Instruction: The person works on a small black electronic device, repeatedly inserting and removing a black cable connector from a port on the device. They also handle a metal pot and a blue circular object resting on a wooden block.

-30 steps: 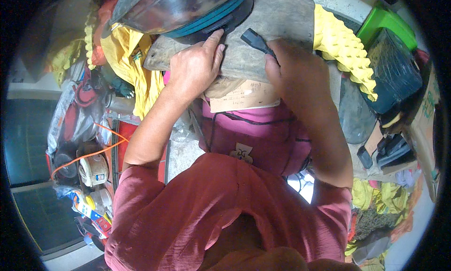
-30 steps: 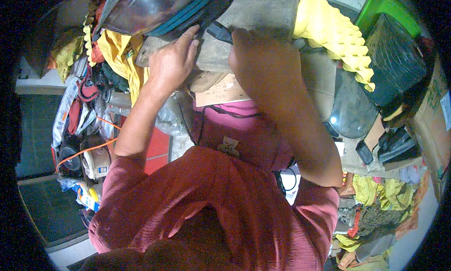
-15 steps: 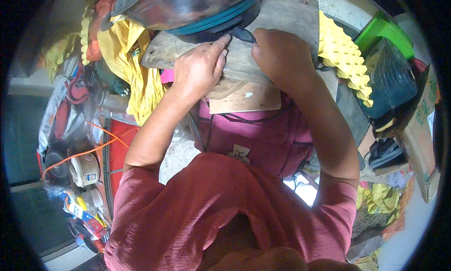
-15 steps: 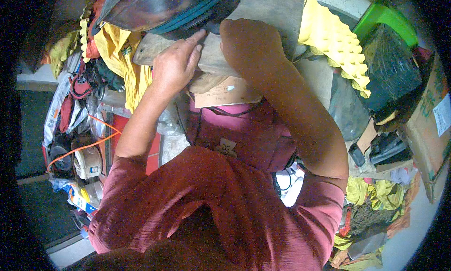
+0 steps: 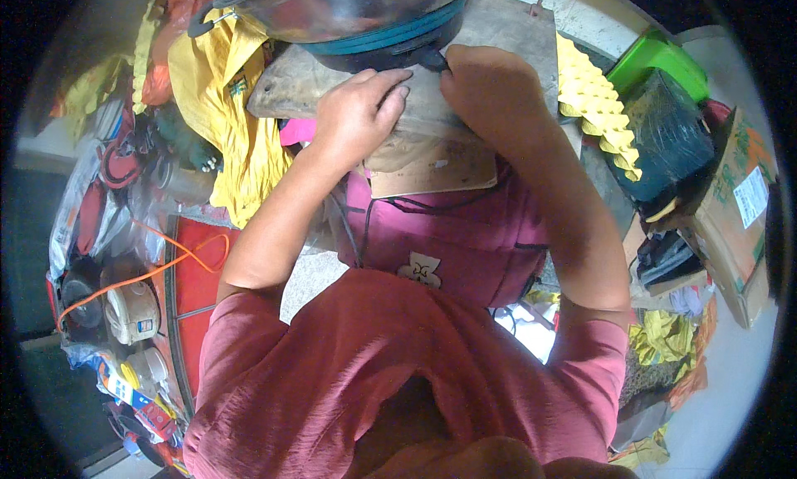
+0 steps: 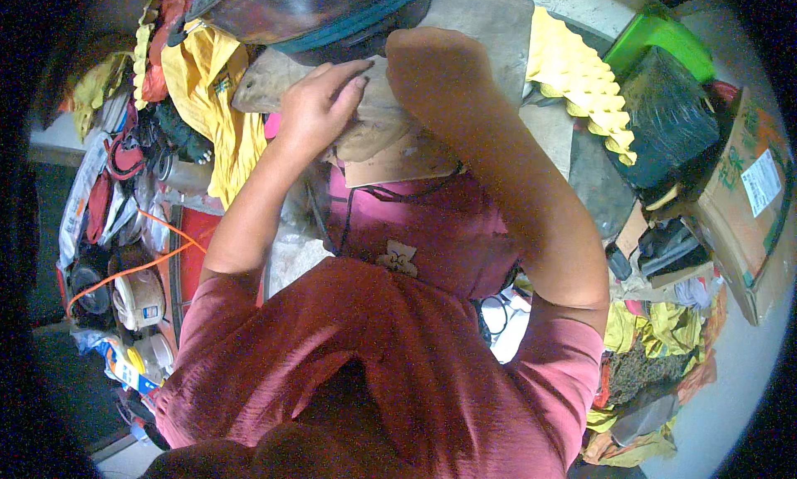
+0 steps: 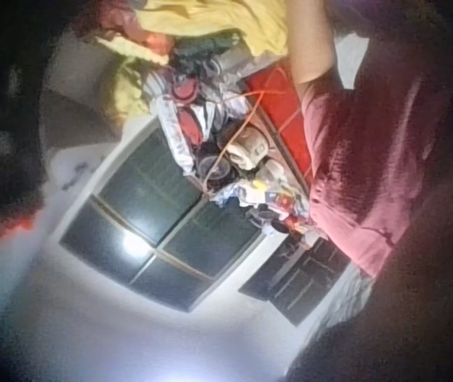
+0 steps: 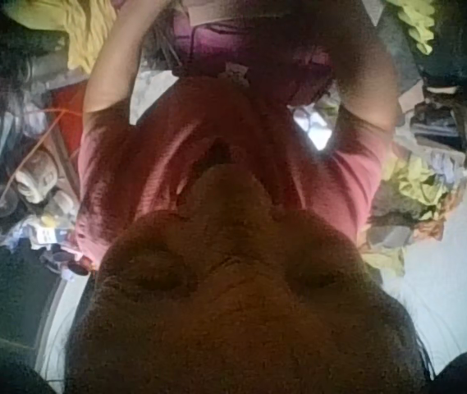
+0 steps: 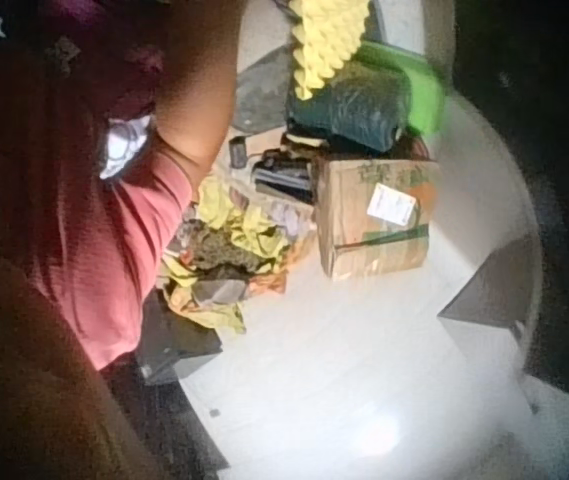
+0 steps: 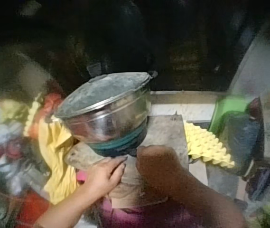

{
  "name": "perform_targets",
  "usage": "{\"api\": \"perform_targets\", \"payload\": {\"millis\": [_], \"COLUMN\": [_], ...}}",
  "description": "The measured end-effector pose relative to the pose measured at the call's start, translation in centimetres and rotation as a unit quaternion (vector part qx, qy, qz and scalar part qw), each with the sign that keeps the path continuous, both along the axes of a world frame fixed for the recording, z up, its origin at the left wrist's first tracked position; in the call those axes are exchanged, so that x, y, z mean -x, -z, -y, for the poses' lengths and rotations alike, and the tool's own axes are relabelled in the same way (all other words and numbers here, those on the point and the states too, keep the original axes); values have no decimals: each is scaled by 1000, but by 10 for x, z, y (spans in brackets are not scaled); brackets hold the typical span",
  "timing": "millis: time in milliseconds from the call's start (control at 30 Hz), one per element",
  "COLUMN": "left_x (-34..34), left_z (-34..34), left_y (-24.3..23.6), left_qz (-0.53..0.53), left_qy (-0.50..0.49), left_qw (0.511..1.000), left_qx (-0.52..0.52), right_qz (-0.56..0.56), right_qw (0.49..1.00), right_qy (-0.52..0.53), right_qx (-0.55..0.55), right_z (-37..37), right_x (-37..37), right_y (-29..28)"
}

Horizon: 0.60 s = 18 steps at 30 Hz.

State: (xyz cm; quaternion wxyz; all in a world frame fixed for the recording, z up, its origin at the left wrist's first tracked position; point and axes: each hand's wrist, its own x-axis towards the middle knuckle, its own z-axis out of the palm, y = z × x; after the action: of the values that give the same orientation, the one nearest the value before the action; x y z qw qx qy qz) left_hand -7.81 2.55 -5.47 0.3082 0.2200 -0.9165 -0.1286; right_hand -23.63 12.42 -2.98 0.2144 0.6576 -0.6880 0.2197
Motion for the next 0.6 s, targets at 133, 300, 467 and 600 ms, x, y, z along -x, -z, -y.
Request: {"api": "perform_targets", "payload": {"millis": [133,300,467,600], "left_x": [-26,-57,-48,-35], "left_z": [20,81,106,131], "left_y": [11,21,16,22], "left_qz": [-146,-339,-356,-402], "left_qy": [-37,-89,-36,-40], "left_qw": [981,851,799,744], "left_qx": [-118,-390,-483,-533], "right_qz": [7,133,172,196], "right_qw": [1000,991,985,979], "right_qy": [10,17,34,44], "right_qx": [2,0,-11,-39], "right_z": [4,9,5,5], "right_x": [2,-6,-7,-9], "right_y": [8,9,6,-1]}}
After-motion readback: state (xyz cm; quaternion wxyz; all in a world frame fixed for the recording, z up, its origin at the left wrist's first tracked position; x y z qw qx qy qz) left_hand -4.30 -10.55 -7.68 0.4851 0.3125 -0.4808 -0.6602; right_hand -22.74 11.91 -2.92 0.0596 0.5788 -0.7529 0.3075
